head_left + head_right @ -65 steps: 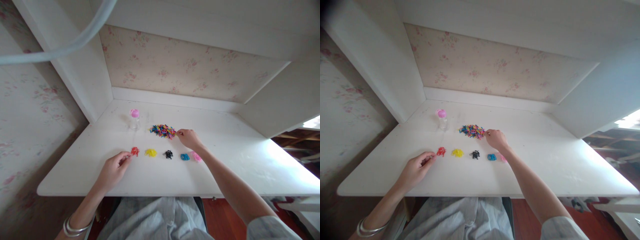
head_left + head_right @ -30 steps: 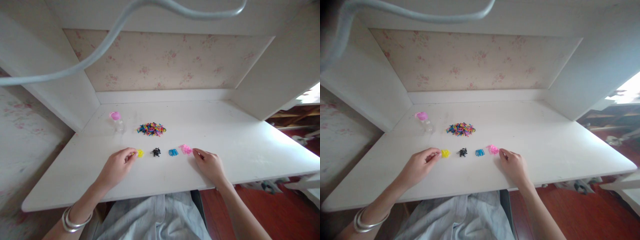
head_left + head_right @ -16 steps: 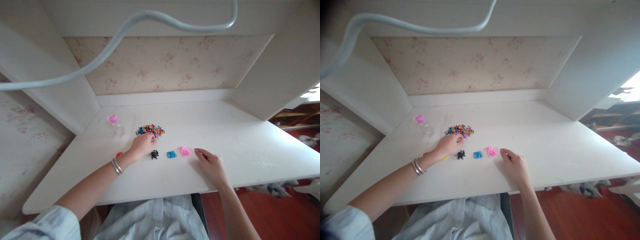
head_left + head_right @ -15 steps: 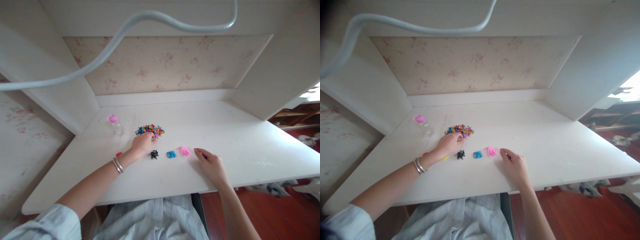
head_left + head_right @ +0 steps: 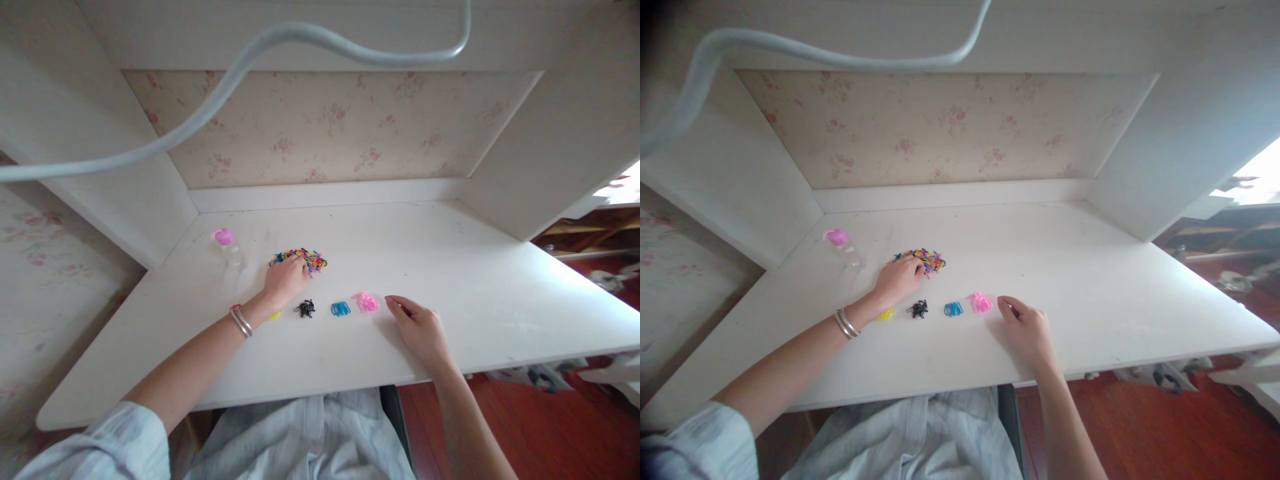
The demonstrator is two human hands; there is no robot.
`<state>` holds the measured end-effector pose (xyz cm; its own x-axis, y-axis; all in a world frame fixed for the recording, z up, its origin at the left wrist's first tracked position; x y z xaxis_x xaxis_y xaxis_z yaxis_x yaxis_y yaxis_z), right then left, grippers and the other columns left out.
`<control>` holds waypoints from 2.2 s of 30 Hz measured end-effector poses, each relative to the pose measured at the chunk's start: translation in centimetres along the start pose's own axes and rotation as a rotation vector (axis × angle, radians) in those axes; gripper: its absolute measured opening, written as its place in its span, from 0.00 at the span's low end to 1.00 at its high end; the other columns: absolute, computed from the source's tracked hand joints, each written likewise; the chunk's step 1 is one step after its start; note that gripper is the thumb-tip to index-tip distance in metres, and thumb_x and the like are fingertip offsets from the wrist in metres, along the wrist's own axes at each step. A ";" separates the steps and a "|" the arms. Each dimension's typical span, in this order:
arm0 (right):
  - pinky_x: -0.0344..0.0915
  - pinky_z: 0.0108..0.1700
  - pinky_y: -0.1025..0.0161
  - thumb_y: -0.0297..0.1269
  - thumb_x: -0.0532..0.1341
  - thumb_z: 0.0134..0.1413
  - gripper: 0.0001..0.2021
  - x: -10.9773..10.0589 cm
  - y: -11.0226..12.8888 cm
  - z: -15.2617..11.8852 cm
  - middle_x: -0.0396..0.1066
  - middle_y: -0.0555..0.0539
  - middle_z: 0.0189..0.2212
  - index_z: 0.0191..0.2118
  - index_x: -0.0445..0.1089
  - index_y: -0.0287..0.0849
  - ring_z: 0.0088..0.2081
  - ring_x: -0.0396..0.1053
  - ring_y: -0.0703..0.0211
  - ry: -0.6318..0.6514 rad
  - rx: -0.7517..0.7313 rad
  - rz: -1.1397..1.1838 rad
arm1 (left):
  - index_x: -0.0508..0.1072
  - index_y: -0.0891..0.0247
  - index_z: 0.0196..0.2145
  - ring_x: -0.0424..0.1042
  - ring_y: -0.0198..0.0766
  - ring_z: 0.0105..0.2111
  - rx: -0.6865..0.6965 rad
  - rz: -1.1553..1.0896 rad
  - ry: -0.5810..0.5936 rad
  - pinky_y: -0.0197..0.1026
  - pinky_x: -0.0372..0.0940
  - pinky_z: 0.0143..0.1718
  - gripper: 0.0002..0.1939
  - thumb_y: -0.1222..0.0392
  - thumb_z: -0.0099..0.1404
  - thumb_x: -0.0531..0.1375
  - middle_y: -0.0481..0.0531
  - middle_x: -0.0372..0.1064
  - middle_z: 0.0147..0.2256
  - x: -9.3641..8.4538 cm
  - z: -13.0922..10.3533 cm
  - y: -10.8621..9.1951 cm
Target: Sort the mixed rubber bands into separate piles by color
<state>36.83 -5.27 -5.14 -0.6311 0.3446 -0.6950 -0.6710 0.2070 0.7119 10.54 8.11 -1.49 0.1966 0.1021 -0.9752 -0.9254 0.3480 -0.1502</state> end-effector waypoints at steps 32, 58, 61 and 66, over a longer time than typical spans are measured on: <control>0.63 0.37 0.65 0.54 0.53 0.54 0.21 0.2 -0.1 0.0 0.77 0.48 0.33 0.41 0.76 0.48 0.34 0.72 0.57 0.028 0.007 -0.081 | 0.72 0.59 0.32 0.71 0.40 0.34 -0.061 -0.136 0.029 0.38 0.57 0.32 0.17 0.52 0.67 0.46 0.53 0.74 0.34 -1.6 0.4 5.3; 0.57 0.27 0.70 0.50 0.52 0.57 0.19 1.3 8.1 -1.6 0.71 0.51 0.21 0.39 0.77 0.45 0.22 0.65 0.66 -0.016 -0.277 -0.073 | 0.72 0.62 0.36 0.71 0.38 0.37 0.014 -0.412 -0.002 0.38 0.62 0.38 0.14 0.56 0.67 0.49 0.52 0.74 0.37 -2.6 -1.7 3.9; 0.57 0.28 0.70 0.47 0.53 0.58 0.17 3.3 11.8 -1.8 0.71 0.53 0.21 0.43 0.75 0.49 0.22 0.65 0.66 0.088 -0.363 -0.054 | 0.70 0.62 0.38 0.70 0.38 0.39 0.074 -0.462 -0.027 0.38 0.62 0.40 0.13 0.56 0.67 0.48 0.53 0.73 0.38 -3.0 -2.9 2.8; 0.57 0.29 0.71 0.44 0.51 0.61 0.16 5.6 14.7 -2.1 0.75 0.51 0.27 0.44 0.74 0.50 0.26 0.68 0.65 0.103 -0.459 -0.053 | 0.68 0.61 0.36 0.70 0.38 0.36 0.150 -0.474 0.013 0.38 0.61 0.36 0.13 0.55 0.69 0.46 0.52 0.71 0.37 -4.1 -5.5 1.9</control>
<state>22.60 -2.26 1.24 -0.6107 0.2474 -0.7522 -0.7917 -0.2121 0.5730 6.19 3.22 1.35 0.5795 -0.1110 -0.8073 -0.6782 0.4837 -0.5533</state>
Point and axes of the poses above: each hand's wrist, its own z-axis towards the middle knuckle, its own x-axis out of the palm, y = z × x, the point moved 2 cm from there along z, towards the middle knuckle
